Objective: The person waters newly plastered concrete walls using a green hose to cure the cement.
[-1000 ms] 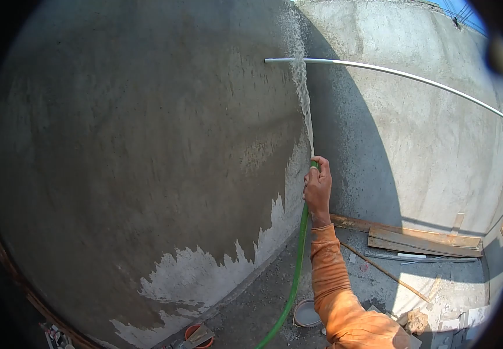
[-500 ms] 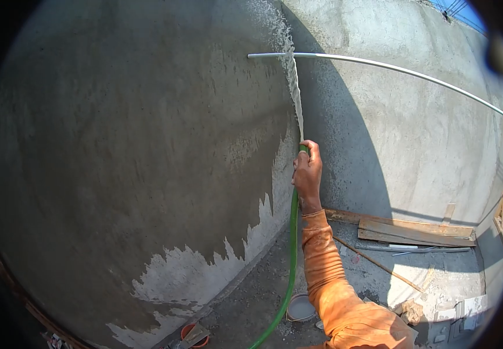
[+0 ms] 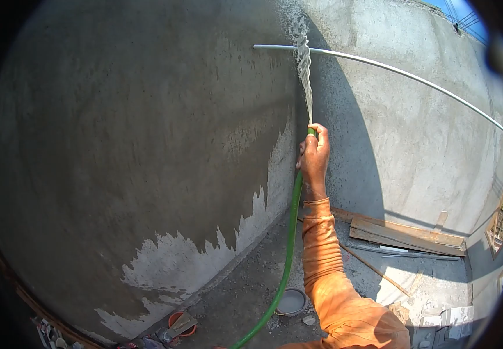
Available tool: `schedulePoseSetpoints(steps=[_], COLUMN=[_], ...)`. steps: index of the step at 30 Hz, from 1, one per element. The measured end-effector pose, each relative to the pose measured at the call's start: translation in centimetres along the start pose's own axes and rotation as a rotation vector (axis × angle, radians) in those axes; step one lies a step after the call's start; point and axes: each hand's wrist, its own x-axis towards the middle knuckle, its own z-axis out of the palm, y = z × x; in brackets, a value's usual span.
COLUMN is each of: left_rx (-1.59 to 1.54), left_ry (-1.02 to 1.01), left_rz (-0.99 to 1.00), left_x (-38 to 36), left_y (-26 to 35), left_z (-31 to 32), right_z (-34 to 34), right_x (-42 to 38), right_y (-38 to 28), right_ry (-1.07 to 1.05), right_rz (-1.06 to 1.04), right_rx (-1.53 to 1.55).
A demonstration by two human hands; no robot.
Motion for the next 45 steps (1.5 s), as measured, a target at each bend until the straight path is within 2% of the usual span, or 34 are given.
schedulePoseSetpoints(steps=[7, 13, 15, 17, 18, 21, 26, 28, 30, 33, 38, 41, 43, 45], left_rx=[0.006, 0.015, 0.07, 0.095, 0.065, 0.187, 0.164, 0.243, 0.174, 0.112, 0.161, 0.056, 0.005, 0.012], left_ry=[0.03, 0.046, 0.005, 0.028, -0.003, 0.035, 0.076, 0.005, 0.049, 0.102, 0.121, 0.062, -0.003, 0.045], left_rz=[0.087, 0.078, -0.002, 0.077, 0.002, 0.076, 0.089, 0.011, 0.042, 0.092, 0.117, 0.119, 0.0, 0.081], left_x=[0.2, -0.6, -0.9, -1.0, -1.1, -1.2, -1.7, -1.9, -1.5, -1.3, -1.4, -1.1, -0.7, -0.7], left_y=[-1.1, -1.0, -0.9, -1.0, -1.7, 0.1, 1.1, 2.7, 0.1, -0.1, 3.2, 4.4, 4.6, 4.3], left_z=[-0.3, -0.6, -1.0, -1.0, -0.8, -1.6, -2.1, -3.1, -1.9, -1.9, -3.5, -4.2, -4.3, -4.0], right_z=[0.5, 0.8, 0.9, 1.1, 1.2, 1.3, 2.1, 1.9, 1.7, 1.5, 1.9, 2.2, 2.3, 2.4], right_x=[-0.1, -1.3, -1.6, -1.8, -1.8, -1.9, -2.4, -1.9, -1.0, 0.1, 1.4, 2.1, 3.0, 3.9], right_y=[-0.3, 1.0, 1.4, 1.8, 2.0, 2.6, 2.6, 2.6, 2.3, 1.5, 0.1, -0.8, -1.0, -1.4], right_ry=[0.012, -0.082, -0.087, -0.096, -0.095, -0.125, -0.104, -0.08, -0.053, -0.039, -0.043, -0.015, -0.01, -0.006], right_rz=[0.055, 0.062, 0.086, 0.107, 0.102, 0.091, 0.081, 0.059, 0.038, 0.029, -0.023, -0.017, -0.019, -0.022], right_rx=[-0.014, 0.02, 0.026, 0.038, 0.052, 0.058, 0.072, 0.079, 0.089, 0.093, 0.018, 0.001, -0.001, 0.006])
